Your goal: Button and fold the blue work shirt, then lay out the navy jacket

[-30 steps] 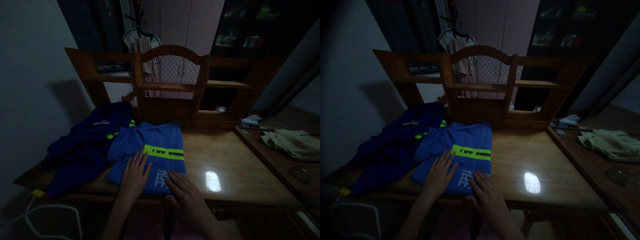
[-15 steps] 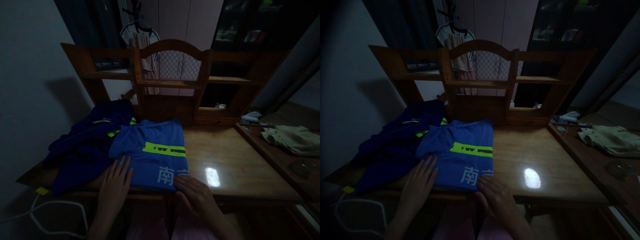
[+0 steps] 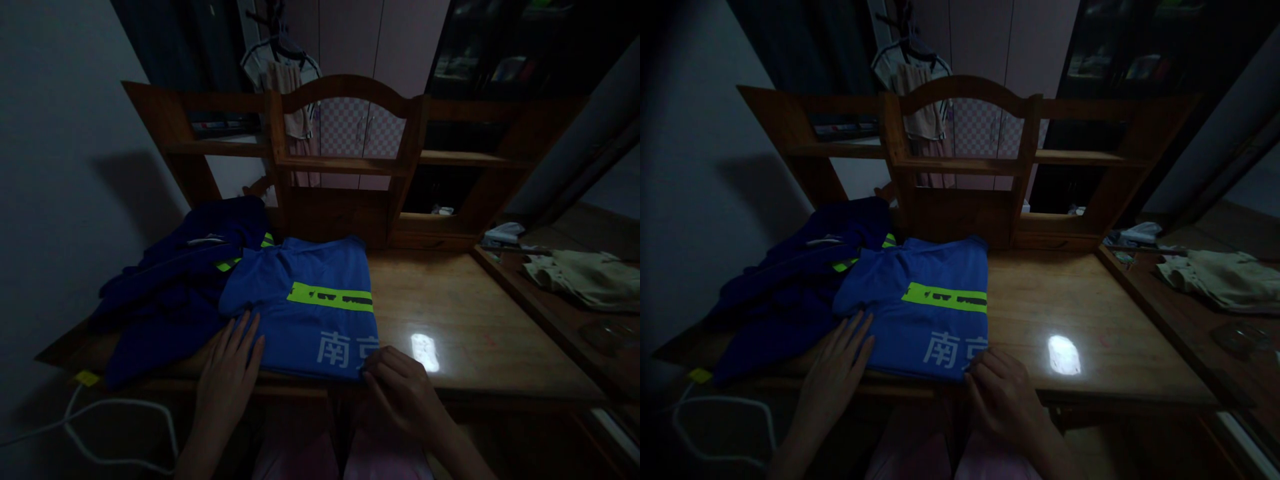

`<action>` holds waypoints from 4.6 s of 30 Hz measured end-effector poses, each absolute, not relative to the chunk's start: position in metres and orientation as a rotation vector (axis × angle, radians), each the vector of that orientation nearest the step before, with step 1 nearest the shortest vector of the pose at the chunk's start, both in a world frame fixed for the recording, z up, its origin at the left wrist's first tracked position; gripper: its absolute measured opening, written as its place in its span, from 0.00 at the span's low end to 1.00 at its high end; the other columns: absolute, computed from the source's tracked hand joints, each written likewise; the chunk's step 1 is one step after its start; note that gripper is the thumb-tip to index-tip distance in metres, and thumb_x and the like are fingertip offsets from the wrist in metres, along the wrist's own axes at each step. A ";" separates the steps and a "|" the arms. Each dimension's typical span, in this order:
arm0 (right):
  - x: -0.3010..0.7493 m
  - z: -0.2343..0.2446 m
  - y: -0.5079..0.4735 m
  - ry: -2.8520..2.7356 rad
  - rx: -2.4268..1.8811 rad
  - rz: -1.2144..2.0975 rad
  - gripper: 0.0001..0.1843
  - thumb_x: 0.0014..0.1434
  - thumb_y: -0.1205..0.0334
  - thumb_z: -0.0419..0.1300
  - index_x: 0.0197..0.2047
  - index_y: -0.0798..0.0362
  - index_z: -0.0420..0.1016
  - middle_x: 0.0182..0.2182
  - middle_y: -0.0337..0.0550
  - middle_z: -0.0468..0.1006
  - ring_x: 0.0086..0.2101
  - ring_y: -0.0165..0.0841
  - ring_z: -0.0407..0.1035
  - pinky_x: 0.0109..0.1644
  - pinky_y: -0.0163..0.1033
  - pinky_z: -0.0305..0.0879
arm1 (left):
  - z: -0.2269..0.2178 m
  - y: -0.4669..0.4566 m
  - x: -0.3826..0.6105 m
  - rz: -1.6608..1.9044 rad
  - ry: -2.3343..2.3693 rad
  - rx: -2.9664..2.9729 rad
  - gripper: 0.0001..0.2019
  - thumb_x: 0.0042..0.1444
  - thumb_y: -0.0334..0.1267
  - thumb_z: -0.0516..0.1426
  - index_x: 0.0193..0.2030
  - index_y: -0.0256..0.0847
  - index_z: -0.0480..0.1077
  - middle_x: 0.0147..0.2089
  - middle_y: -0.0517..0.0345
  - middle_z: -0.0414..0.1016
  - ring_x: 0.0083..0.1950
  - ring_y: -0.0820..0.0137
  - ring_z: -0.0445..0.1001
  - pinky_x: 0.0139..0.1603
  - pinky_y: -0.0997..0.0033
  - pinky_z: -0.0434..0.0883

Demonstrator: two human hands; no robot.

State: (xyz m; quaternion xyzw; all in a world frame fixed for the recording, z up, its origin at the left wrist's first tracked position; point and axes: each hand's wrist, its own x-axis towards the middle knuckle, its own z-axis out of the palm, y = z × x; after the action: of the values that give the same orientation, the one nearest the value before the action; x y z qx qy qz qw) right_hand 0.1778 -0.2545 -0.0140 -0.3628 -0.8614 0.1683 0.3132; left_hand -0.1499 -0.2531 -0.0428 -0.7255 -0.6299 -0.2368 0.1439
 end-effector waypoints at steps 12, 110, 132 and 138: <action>0.173 -0.019 -0.256 -2.222 -0.996 0.487 0.13 0.69 0.66 0.45 0.32 0.55 0.63 0.32 0.43 0.66 0.36 0.37 0.62 0.38 0.42 0.55 | -0.024 -0.261 -0.076 -0.668 -1.889 -2.160 0.24 0.64 0.45 0.45 0.64 0.39 0.58 0.69 0.46 0.47 0.69 0.54 0.47 0.63 0.49 0.58; 0.176 -0.023 -0.249 -2.182 -0.963 0.583 0.12 0.70 0.67 0.47 0.32 0.54 0.62 0.32 0.41 0.67 0.35 0.36 0.61 0.39 0.43 0.53 | -0.043 -0.228 -0.059 -0.453 -1.753 -2.276 0.28 0.65 0.46 0.44 0.70 0.44 0.45 0.70 0.54 0.41 0.70 0.62 0.43 0.66 0.50 0.52; 0.174 -0.015 -0.249 -2.148 -0.973 0.685 0.15 0.71 0.64 0.48 0.30 0.54 0.62 0.32 0.40 0.67 0.36 0.36 0.62 0.41 0.42 0.55 | -0.041 -0.233 -0.064 -0.378 -1.717 -2.322 0.28 0.65 0.46 0.43 0.70 0.42 0.44 0.70 0.56 0.39 0.71 0.62 0.39 0.66 0.50 0.51; 0.175 0.000 -0.227 -1.879 -1.046 0.867 0.14 0.70 0.55 0.53 0.35 0.53 0.69 0.41 0.44 0.68 0.41 0.36 0.65 0.40 0.37 0.65 | -0.041 -0.235 -0.065 -0.424 -1.734 -2.333 0.26 0.66 0.40 0.42 0.70 0.43 0.44 0.70 0.56 0.40 0.71 0.63 0.40 0.67 0.52 0.51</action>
State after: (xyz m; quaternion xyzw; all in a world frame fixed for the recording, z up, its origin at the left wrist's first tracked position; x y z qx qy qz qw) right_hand 0.1753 -0.2273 0.0000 -0.4135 -0.7427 0.3427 0.4000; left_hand -0.0646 -0.2348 -0.0410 -0.7901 -0.5871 -0.1437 0.1018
